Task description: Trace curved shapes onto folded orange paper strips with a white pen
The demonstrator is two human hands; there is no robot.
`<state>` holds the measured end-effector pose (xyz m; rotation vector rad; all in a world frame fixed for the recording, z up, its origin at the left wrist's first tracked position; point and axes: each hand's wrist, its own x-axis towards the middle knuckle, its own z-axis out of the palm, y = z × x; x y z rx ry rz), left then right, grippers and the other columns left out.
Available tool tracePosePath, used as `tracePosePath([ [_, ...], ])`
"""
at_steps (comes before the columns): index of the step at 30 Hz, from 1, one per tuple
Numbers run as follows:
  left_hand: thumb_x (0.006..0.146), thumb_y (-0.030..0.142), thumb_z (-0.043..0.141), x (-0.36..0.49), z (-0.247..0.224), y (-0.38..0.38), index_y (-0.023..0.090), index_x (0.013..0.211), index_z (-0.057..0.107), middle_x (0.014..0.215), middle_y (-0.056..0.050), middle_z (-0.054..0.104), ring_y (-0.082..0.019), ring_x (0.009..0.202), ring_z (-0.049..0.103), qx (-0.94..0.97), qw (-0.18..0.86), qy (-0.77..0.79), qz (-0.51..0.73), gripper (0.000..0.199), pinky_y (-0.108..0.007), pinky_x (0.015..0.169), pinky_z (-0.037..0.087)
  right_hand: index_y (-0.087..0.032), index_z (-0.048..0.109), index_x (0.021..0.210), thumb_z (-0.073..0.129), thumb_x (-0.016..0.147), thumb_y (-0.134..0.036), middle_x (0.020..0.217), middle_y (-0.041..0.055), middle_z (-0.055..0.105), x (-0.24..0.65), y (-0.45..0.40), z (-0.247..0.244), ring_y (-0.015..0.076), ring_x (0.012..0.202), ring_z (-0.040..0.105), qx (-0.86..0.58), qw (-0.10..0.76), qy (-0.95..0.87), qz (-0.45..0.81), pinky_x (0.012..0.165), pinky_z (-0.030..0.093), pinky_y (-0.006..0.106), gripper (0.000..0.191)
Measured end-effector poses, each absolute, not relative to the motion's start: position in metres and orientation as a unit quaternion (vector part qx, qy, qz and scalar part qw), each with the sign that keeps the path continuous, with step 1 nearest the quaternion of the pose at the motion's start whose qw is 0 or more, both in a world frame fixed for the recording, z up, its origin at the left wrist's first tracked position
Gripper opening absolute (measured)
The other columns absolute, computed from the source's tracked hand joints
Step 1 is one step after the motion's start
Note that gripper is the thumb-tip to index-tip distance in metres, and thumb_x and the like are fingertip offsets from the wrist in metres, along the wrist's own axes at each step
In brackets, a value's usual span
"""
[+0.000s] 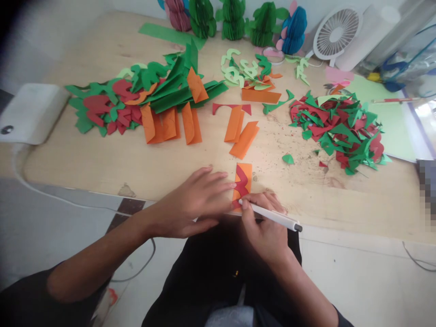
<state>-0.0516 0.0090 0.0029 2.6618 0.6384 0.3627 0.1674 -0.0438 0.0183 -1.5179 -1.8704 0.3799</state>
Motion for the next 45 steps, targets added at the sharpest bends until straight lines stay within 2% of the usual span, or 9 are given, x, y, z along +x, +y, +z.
tracePosePath([
  [11, 0.094, 0.038, 0.053, -0.0511, 0.0030, 0.0083, 0.028, 0.123, 0.063, 0.148, -0.007, 0.048, -0.033, 0.141, 0.034, 0.946, 0.187, 0.232, 0.128, 0.032, -0.059, 0.118, 0.019, -0.022, 0.063, 0.081, 0.053, 0.093, -0.024, 0.070, -0.0005, 0.069, 0.1713, -0.0430, 0.0161, 0.0147, 0.063, 0.063, -0.595, 0.350, -0.709, 0.140, 0.060, 0.046, 0.028, 0.015],
  [18, 0.095, 0.038, 0.051, -0.0513, 0.0024, 0.0087, 0.028, 0.126, 0.062, 0.149, -0.009, 0.047, -0.034, 0.141, 0.035, 0.947, 0.189, 0.228, 0.125, 0.034, -0.060, 0.117, 0.019, -0.022, 0.063, 0.080, 0.052, 0.093, -0.024, 0.068, -0.0013, 0.068, 0.1690, -0.0441, 0.0190, 0.0145, 0.062, 0.063, -0.592, 0.360, -0.698, 0.180, 0.062, 0.046, 0.028, 0.017],
  [45, 0.094, 0.037, 0.053, -0.0512, 0.0019, 0.0087, 0.027, 0.125, 0.062, 0.147, -0.009, 0.049, -0.033, 0.140, 0.037, 0.945, 0.185, 0.230, 0.139, 0.034, -0.059, 0.117, 0.021, -0.022, 0.063, 0.077, 0.053, 0.091, -0.024, 0.068, -0.0005, 0.069, 0.1658, -0.0385, 0.0196, 0.0158, 0.063, 0.063, -0.582, 0.342, -0.712, 0.192, 0.063, 0.047, 0.030, 0.017],
])
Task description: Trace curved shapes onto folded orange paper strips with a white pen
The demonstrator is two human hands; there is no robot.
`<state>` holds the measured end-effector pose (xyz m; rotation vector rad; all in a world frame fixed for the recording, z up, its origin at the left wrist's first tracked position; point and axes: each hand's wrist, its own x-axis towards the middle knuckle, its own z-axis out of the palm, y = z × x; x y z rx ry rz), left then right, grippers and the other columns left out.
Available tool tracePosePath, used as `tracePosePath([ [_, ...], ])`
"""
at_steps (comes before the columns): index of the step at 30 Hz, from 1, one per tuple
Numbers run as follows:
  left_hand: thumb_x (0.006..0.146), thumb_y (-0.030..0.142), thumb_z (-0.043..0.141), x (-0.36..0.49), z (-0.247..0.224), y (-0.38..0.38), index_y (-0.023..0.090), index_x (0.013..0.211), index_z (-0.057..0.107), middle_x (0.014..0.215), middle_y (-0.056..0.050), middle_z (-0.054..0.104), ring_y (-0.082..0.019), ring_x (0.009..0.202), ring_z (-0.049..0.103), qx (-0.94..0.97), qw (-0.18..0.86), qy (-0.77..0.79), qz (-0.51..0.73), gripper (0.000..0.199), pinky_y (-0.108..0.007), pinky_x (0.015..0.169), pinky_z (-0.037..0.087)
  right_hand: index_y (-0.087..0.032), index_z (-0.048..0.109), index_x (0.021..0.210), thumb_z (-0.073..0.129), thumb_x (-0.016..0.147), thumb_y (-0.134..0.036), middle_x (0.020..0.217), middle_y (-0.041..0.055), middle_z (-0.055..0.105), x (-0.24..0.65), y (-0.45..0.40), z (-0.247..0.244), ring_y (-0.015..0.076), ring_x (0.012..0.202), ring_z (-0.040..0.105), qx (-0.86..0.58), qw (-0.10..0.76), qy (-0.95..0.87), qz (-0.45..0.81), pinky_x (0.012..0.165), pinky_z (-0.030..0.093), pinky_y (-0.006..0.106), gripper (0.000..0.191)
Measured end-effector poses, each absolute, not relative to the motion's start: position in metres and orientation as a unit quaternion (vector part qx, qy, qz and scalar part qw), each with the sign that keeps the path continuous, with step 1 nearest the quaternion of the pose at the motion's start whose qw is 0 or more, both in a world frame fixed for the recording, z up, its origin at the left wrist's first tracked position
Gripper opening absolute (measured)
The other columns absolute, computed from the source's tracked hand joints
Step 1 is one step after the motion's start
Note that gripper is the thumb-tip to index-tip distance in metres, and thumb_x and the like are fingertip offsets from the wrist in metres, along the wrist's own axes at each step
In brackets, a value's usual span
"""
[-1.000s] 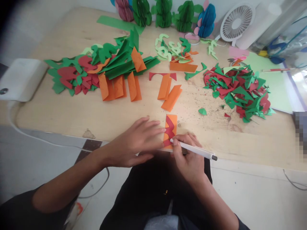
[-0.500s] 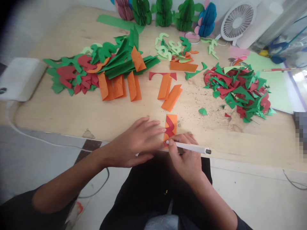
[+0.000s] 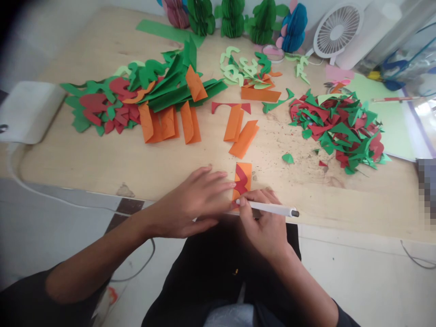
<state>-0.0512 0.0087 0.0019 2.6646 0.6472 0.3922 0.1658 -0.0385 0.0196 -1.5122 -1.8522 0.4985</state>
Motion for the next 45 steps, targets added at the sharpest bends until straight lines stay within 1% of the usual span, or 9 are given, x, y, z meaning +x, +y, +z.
tracePosePath([
  [6, 0.094, 0.036, 0.053, -0.0512, 0.0027, 0.0079, 0.027, 0.126, 0.061, 0.146, -0.009, 0.050, -0.033, 0.139, 0.037, 0.945, 0.183, 0.232, 0.139, 0.034, -0.059, 0.117, 0.021, -0.022, 0.061, 0.076, 0.051, 0.092, -0.026, 0.067, -0.0004, 0.069, 0.1674, -0.0379, 0.0215, 0.0155, 0.062, 0.064, -0.594, 0.330, -0.712, 0.177, 0.060, 0.046, 0.029, 0.019],
  [10, 0.095, 0.038, 0.051, -0.0514, 0.0033, 0.0087, 0.028, 0.126, 0.061, 0.147, -0.008, 0.049, -0.034, 0.140, 0.036, 0.947, 0.185, 0.229, 0.129, 0.034, -0.059, 0.117, 0.020, -0.022, 0.063, 0.077, 0.051, 0.092, -0.029, 0.066, -0.0005, 0.068, 0.1696, -0.0386, 0.0211, 0.0161, 0.063, 0.063, -0.612, 0.323, -0.699, 0.183, 0.061, 0.047, 0.030, 0.020],
  [16, 0.094, 0.038, 0.053, -0.0519, 0.0021, 0.0089, 0.029, 0.128, 0.060, 0.147, -0.008, 0.049, -0.033, 0.141, 0.035, 0.947, 0.182, 0.229, 0.130, 0.036, -0.058, 0.118, 0.020, -0.022, 0.064, 0.076, 0.052, 0.092, -0.030, 0.068, 0.0004, 0.070, 0.1722, -0.0394, 0.0201, 0.0170, 0.066, 0.064, -0.621, 0.325, -0.689, 0.185, 0.062, 0.047, 0.030, 0.022],
  [25, 0.094, 0.038, 0.052, -0.0516, 0.0020, 0.0093, 0.028, 0.129, 0.060, 0.148, -0.008, 0.048, -0.033, 0.140, 0.035, 0.946, 0.186, 0.227, 0.135, 0.037, -0.058, 0.118, 0.020, -0.022, 0.064, 0.077, 0.052, 0.092, -0.033, 0.069, 0.0008, 0.070, 0.1742, -0.0393, 0.0190, 0.0169, 0.065, 0.066, -0.636, 0.323, -0.676, 0.186, 0.058, 0.048, 0.029, 0.022],
  [31, 0.094, 0.038, 0.051, -0.0516, 0.0022, 0.0090, 0.028, 0.128, 0.060, 0.147, -0.008, 0.048, -0.033, 0.140, 0.035, 0.946, 0.184, 0.228, 0.135, 0.036, -0.058, 0.118, 0.020, -0.022, 0.064, 0.077, 0.052, 0.092, -0.034, 0.068, 0.0007, 0.070, 0.1742, -0.0391, 0.0187, 0.0172, 0.065, 0.066, -0.641, 0.322, -0.674, 0.173, 0.057, 0.047, 0.029, 0.023],
  [36, 0.093, 0.038, 0.054, -0.0512, 0.0024, 0.0088, 0.029, 0.129, 0.060, 0.146, -0.007, 0.049, -0.033, 0.140, 0.036, 0.946, 0.184, 0.229, 0.138, 0.037, -0.058, 0.118, 0.020, -0.022, 0.064, 0.077, 0.052, 0.092, -0.033, 0.068, 0.0007, 0.070, 0.1736, -0.0383, 0.0181, 0.0171, 0.064, 0.065, -0.641, 0.324, -0.675, 0.167, 0.056, 0.046, 0.029, 0.022],
  [45, 0.094, 0.037, 0.053, -0.0510, 0.0027, 0.0082, 0.028, 0.127, 0.061, 0.148, -0.008, 0.048, -0.033, 0.140, 0.036, 0.945, 0.185, 0.232, 0.136, 0.035, -0.058, 0.118, 0.019, -0.022, 0.064, 0.079, 0.053, 0.091, -0.030, 0.070, 0.0007, 0.071, 0.1698, -0.0336, 0.0146, 0.0174, 0.066, 0.065, -0.629, 0.341, -0.678, 0.170, 0.059, 0.048, 0.030, 0.018],
])
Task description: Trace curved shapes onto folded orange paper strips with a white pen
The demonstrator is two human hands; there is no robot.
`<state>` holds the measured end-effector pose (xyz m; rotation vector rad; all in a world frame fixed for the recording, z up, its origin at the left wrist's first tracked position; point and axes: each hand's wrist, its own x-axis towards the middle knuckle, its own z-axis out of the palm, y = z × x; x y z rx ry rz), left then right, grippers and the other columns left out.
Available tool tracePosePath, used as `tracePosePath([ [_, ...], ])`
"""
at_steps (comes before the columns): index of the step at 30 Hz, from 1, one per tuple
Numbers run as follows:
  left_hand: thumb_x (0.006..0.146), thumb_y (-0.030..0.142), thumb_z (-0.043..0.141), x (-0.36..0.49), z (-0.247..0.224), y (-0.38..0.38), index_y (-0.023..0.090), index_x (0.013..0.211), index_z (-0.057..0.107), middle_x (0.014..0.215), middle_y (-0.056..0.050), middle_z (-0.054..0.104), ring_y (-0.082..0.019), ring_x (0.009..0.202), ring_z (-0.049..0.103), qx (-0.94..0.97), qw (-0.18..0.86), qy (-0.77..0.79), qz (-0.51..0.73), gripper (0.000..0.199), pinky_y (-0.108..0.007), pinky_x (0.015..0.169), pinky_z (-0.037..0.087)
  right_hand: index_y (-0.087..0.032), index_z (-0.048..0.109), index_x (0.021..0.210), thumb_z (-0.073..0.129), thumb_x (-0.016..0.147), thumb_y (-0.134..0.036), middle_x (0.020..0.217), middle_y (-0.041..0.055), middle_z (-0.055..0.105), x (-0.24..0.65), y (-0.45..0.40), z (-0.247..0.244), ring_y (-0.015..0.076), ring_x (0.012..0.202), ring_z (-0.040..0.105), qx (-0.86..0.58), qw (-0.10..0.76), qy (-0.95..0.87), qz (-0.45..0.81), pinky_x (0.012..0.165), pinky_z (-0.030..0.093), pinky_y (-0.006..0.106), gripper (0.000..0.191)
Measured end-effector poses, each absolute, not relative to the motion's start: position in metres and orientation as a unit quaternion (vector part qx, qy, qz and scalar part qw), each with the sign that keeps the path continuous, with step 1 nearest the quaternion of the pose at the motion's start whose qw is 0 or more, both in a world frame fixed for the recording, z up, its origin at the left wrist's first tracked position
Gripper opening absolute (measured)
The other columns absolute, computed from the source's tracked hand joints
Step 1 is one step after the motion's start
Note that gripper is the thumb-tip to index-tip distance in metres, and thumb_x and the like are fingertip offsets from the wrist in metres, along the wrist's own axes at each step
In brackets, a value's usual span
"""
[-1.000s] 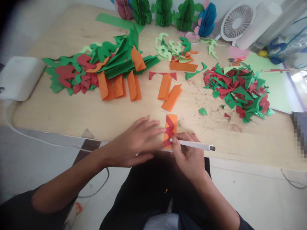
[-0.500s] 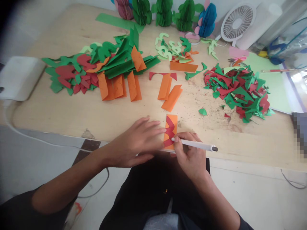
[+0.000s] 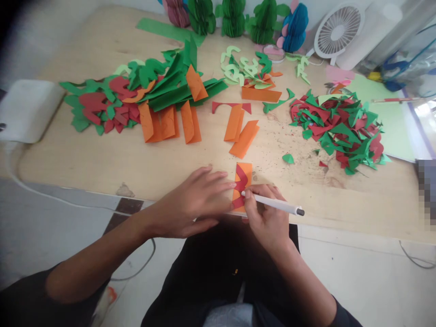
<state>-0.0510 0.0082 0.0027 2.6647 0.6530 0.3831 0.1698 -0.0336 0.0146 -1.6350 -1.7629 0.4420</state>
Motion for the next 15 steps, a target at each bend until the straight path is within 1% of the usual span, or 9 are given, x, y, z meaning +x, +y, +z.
tracePosePath([
  [10, 0.094, 0.037, 0.053, -0.0515, 0.0020, 0.0082, 0.028, 0.126, 0.061, 0.147, -0.007, 0.049, -0.033, 0.140, 0.036, 0.944, 0.184, 0.233, 0.143, 0.035, -0.057, 0.118, 0.020, -0.023, 0.064, 0.078, 0.051, 0.093, -0.031, 0.069, 0.0006, 0.071, 0.1720, -0.0396, 0.0182, 0.0171, 0.065, 0.065, -0.625, 0.327, -0.692, 0.151, 0.062, 0.048, 0.031, 0.021],
  [15, 0.094, 0.037, 0.053, -0.0516, 0.0018, 0.0073, 0.029, 0.126, 0.062, 0.146, -0.007, 0.050, -0.032, 0.140, 0.036, 0.944, 0.184, 0.235, 0.142, 0.034, -0.057, 0.118, 0.020, -0.023, 0.062, 0.078, 0.051, 0.094, -0.028, 0.068, 0.0000, 0.070, 0.1719, -0.0408, 0.0190, 0.0165, 0.064, 0.065, -0.608, 0.327, -0.711, 0.132, 0.063, 0.048, 0.031, 0.020],
])
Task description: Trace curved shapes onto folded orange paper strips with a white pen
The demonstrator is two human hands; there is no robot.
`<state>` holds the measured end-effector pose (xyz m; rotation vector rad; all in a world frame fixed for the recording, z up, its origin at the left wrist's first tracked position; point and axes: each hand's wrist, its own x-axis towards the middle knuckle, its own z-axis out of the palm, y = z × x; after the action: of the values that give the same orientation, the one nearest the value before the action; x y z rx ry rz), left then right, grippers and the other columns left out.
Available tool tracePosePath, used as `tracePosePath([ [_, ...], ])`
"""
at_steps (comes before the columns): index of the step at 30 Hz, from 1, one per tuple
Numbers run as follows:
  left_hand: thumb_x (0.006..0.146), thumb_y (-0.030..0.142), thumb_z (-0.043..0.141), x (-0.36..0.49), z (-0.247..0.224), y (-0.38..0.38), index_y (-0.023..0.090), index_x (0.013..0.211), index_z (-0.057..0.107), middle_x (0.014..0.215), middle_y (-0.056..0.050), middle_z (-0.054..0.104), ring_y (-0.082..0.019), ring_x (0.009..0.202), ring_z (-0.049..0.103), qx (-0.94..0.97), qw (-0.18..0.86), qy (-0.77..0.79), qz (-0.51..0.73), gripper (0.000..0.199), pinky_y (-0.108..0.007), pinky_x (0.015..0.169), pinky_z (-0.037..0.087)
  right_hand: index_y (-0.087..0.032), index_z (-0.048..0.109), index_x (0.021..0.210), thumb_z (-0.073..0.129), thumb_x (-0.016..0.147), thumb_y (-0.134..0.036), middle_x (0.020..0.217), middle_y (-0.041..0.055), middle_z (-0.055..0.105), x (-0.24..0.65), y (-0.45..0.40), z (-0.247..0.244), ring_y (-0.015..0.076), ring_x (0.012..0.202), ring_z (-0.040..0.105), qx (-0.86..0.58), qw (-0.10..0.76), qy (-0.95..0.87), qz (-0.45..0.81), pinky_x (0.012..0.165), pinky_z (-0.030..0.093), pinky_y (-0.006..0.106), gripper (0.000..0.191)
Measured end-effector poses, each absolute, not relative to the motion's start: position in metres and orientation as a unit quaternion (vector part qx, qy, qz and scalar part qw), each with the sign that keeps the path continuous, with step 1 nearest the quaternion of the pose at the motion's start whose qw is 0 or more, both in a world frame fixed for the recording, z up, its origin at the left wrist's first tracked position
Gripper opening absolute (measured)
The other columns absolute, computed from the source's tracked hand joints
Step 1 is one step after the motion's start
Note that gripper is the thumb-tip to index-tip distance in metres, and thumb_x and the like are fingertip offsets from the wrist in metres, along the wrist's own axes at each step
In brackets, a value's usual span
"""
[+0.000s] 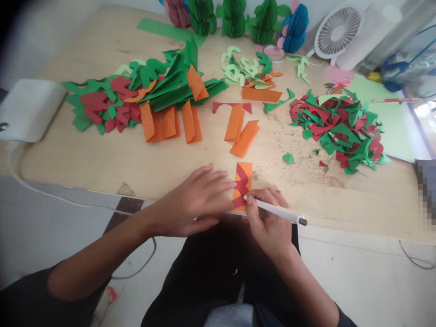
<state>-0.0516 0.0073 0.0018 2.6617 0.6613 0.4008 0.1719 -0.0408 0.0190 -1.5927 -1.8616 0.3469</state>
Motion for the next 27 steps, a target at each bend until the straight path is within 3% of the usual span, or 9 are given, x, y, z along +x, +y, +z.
tracePosePath([
  [22, 0.094, 0.036, 0.054, -0.051, 0.003, 0.007, 0.030, 0.128, 0.061, 0.148, -0.006, 0.049, -0.032, 0.141, 0.035, 0.943, 0.192, 0.237, 0.132, 0.035, -0.057, 0.119, 0.017, -0.021, 0.064, 0.078, 0.053, 0.092, -0.023, 0.066, -0.0007, 0.068, 0.158, -0.044, 0.020, 0.0151, 0.060, 0.060, -0.574, 0.333, -0.735, 0.139, 0.060, 0.047, 0.029, 0.017],
  [27, 0.093, 0.037, 0.054, -0.052, 0.003, 0.008, 0.030, 0.129, 0.060, 0.148, -0.006, 0.049, -0.032, 0.142, 0.035, 0.943, 0.194, 0.238, 0.132, 0.036, -0.056, 0.120, 0.017, -0.023, 0.066, 0.087, 0.053, 0.094, -0.029, 0.077, 0.0007, 0.072, 0.165, -0.048, 0.016, 0.0167, 0.070, 0.067, -0.609, 0.356, -0.681, 0.197, 0.064, 0.050, 0.030, 0.017],
])
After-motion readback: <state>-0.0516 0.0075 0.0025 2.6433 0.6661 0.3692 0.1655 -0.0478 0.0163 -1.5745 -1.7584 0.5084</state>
